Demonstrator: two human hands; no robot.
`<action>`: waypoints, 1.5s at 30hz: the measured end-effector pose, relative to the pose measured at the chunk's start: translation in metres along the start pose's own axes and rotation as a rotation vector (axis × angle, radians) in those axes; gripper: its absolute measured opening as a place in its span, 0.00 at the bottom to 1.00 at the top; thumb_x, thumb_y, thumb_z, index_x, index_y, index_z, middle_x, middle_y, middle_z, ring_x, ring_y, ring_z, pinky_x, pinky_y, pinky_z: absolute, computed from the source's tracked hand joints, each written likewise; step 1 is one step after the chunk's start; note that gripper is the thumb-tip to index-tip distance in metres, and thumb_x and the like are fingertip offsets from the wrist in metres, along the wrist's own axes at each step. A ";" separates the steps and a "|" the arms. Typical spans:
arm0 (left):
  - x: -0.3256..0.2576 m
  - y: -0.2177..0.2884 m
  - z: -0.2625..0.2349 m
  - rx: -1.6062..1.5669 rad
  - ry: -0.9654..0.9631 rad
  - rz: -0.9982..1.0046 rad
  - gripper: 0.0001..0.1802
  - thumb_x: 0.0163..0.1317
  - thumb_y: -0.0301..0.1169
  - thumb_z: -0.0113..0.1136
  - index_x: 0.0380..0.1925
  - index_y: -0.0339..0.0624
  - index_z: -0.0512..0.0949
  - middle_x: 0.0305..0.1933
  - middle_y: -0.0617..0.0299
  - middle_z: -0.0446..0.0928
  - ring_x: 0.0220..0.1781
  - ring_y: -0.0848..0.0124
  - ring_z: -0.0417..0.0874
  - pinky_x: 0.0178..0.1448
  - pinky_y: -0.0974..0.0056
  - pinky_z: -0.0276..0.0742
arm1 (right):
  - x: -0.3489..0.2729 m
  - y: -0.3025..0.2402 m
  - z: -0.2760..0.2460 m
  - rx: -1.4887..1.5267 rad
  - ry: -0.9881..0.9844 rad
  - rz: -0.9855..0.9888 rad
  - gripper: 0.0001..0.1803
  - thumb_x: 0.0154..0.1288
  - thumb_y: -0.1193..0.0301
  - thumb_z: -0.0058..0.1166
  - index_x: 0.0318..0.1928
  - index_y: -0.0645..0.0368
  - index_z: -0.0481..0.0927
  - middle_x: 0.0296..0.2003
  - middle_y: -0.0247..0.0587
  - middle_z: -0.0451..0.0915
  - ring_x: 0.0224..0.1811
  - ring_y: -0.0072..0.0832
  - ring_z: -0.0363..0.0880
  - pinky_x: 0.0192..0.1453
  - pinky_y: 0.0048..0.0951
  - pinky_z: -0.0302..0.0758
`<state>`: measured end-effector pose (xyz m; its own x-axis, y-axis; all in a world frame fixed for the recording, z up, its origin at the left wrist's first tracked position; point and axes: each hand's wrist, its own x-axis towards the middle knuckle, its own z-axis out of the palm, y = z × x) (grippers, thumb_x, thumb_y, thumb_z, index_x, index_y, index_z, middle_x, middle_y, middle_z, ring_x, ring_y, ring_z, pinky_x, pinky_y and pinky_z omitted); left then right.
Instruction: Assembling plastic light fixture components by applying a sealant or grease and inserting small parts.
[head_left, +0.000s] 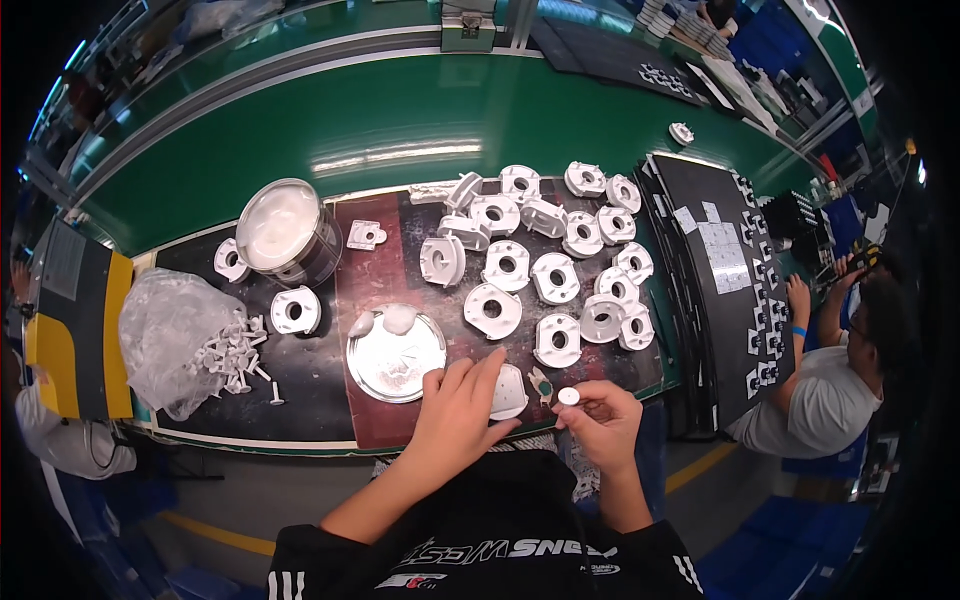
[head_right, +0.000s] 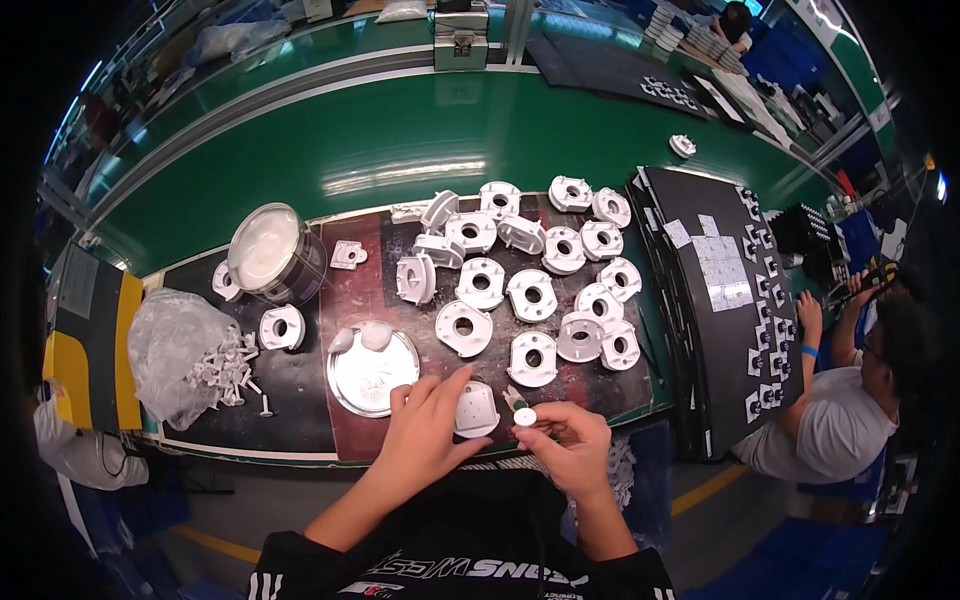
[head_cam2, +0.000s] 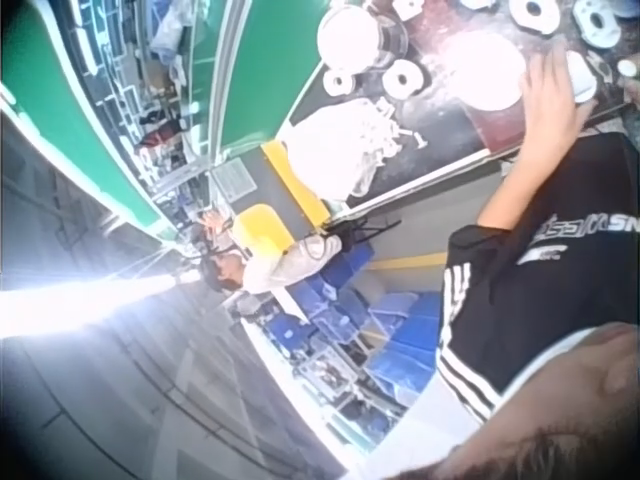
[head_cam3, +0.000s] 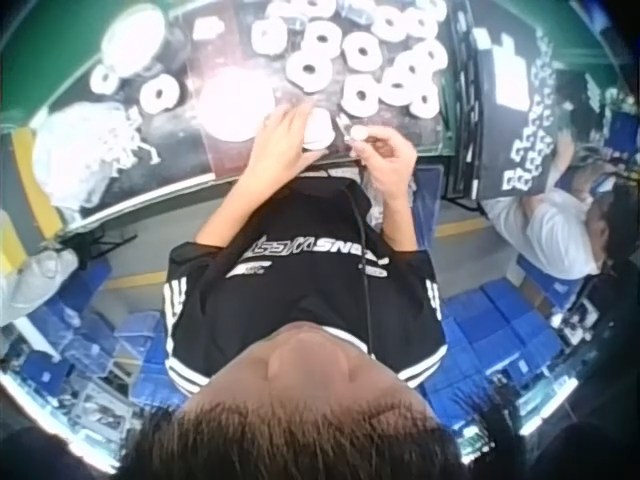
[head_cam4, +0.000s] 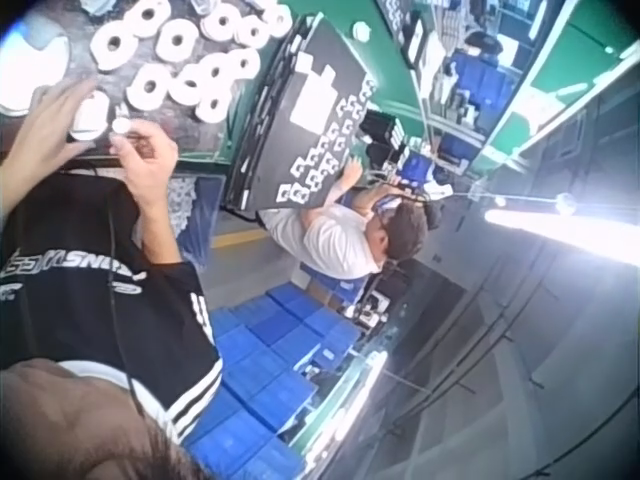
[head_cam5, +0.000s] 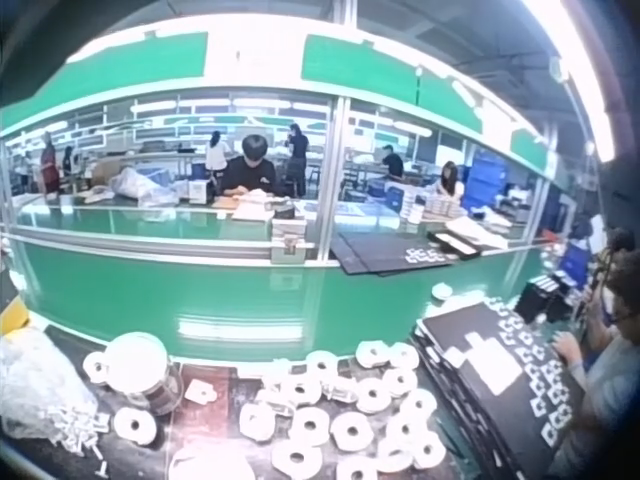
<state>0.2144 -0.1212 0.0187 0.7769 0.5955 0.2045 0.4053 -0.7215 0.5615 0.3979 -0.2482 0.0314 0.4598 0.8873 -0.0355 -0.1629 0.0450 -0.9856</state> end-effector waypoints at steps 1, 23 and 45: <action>-0.003 -0.001 -0.002 0.003 0.005 -0.005 0.51 0.48 0.43 0.80 0.70 0.37 0.67 0.61 0.55 0.77 0.62 0.60 0.74 0.61 0.54 0.64 | 0.003 0.001 0.000 0.000 -0.007 0.000 0.11 0.60 0.87 0.66 0.45 0.72 0.85 0.37 0.44 0.86 0.36 0.24 0.86 0.39 0.23 0.82; -0.086 -0.035 0.025 -0.253 0.406 -0.030 0.39 0.47 0.39 0.83 0.57 0.38 0.75 0.66 0.54 0.77 0.56 0.53 0.79 0.61 0.55 0.77 | 0.151 0.011 0.113 -1.093 -0.634 -0.898 0.09 0.55 0.73 0.70 0.38 0.54 0.85 0.35 0.32 0.80 0.40 0.34 0.77 0.44 0.37 0.68; -0.086 -0.039 0.032 -0.262 0.430 -0.013 0.37 0.49 0.40 0.82 0.57 0.41 0.75 0.62 0.50 0.75 0.57 0.51 0.80 0.60 0.52 0.78 | 0.158 0.024 0.127 -1.268 -0.640 -0.952 0.02 0.57 0.68 0.63 0.32 0.50 0.84 0.33 0.29 0.76 0.42 0.30 0.75 0.47 0.34 0.65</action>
<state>0.1469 -0.1556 -0.0465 0.4809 0.7356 0.4771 0.2360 -0.6327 0.7376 0.3562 -0.0487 0.0234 -0.4715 0.8080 0.3534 0.8295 0.5424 -0.1334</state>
